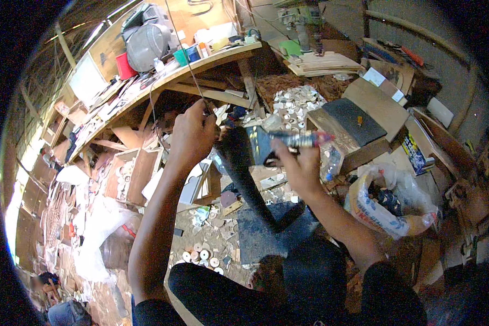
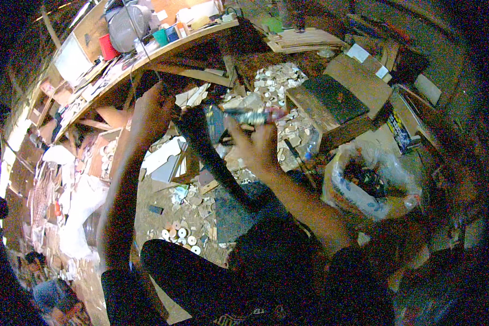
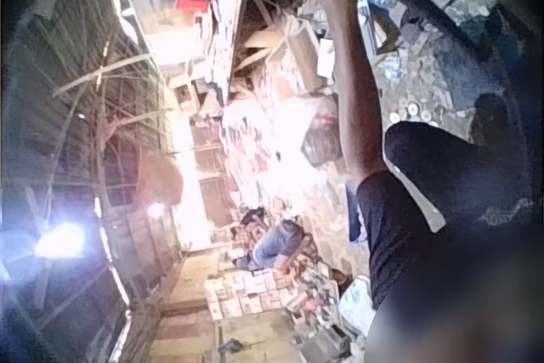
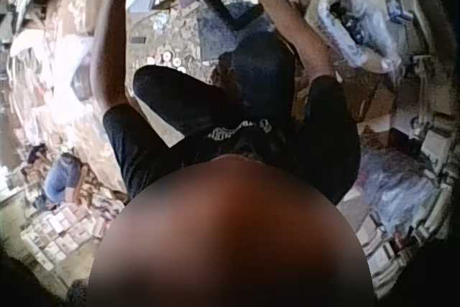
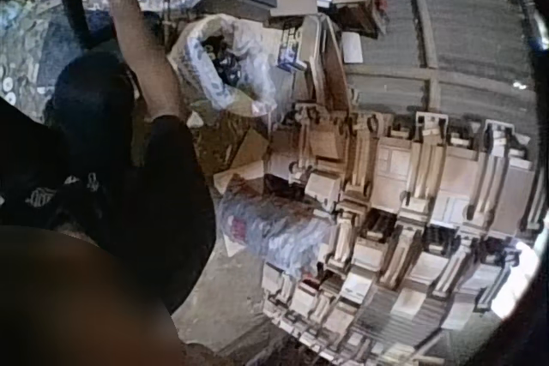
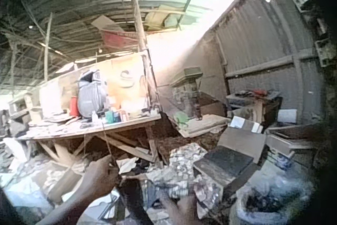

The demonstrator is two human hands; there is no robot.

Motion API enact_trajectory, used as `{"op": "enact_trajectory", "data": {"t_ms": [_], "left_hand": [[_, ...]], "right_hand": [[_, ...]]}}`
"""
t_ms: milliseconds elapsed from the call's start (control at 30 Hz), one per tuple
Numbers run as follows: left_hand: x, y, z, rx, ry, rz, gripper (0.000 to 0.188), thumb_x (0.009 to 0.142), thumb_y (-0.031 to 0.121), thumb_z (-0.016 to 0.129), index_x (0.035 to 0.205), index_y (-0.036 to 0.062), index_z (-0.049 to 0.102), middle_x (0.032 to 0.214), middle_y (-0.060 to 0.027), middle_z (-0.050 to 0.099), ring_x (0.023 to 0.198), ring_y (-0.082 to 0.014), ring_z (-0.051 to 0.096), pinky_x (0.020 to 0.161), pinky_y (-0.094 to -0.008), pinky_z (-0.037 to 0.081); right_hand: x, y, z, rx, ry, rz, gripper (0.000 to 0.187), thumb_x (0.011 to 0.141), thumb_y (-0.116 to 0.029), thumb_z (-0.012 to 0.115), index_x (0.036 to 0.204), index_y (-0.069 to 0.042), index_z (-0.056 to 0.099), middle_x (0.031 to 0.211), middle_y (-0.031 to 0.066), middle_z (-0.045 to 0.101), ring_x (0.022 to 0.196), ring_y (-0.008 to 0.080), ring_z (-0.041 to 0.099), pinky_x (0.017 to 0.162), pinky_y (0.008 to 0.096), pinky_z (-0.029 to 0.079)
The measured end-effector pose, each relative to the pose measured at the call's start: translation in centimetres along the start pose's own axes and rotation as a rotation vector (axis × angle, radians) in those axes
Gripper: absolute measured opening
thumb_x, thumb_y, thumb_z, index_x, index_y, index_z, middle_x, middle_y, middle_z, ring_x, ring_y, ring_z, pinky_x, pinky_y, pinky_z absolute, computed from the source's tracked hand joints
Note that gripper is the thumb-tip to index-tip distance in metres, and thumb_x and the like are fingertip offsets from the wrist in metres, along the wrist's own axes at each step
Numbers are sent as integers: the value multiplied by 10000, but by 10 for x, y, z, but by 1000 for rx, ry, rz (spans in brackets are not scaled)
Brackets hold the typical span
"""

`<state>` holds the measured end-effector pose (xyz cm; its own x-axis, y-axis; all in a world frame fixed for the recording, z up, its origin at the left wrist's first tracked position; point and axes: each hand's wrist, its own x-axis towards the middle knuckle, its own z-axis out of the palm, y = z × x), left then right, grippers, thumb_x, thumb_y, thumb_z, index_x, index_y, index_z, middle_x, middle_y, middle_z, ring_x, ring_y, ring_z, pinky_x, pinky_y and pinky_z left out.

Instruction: The person picks up small wooden discs from a pile on the floor and stacks them onto a vertical rod. After stacking, the person uses a brush to apply a dark substance to the stacked discs.

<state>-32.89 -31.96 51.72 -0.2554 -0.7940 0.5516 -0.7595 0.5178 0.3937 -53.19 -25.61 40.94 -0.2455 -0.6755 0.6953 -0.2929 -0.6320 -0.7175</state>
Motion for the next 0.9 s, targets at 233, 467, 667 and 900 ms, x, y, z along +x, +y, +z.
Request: {"op": "enact_trajectory", "data": {"t_ms": [233, 467, 667, 900], "left_hand": [[-2, 4, 2, 11, 53, -9, 189, 815, 118, 540, 917, -38, 572, 809, -281, 619, 796, -447, 604, 719, -511, 456], [0, 7, 0, 69, -31, -69, 179, 898, 102, 519, 1029, -13, 560, 820, -172, 679, 709, -255, 687, 640, -389, 533], [-8, 9, -3, -57, 27, -14, 205, 821, 97, 540, 968, -39, 581, 790, -272, 628, 758, -425, 626, 689, -471, 479], [-7, 5, 0, -8, -5, 13, 232, 818, 102, 534, 997, -40, 577, 821, -274, 630, 793, -433, 620, 717, -476, 476]], "right_hand": [[9, -2, 0, 285, 88, 185, 171, 877, -112, 640, 937, 48, 632, 844, 59, 649, 655, 117, 623, 572, 273, 541], [15, 15, -2, 372, 80, 275, 161, 865, -98, 646, 963, 22, 603, 824, 49, 625, 656, 120, 623, 571, 279, 582], [18, 6, -5, 411, 186, 162, 181, 871, -91, 638, 1019, -1, 583, 904, 70, 621, 678, 141, 633, 581, 305, 594], [13, 3, 5, 279, 142, 258, 229, 840, -198, 692, 860, 27, 654, 769, 55, 661, 685, 143, 610, 633, 309, 496]]}}
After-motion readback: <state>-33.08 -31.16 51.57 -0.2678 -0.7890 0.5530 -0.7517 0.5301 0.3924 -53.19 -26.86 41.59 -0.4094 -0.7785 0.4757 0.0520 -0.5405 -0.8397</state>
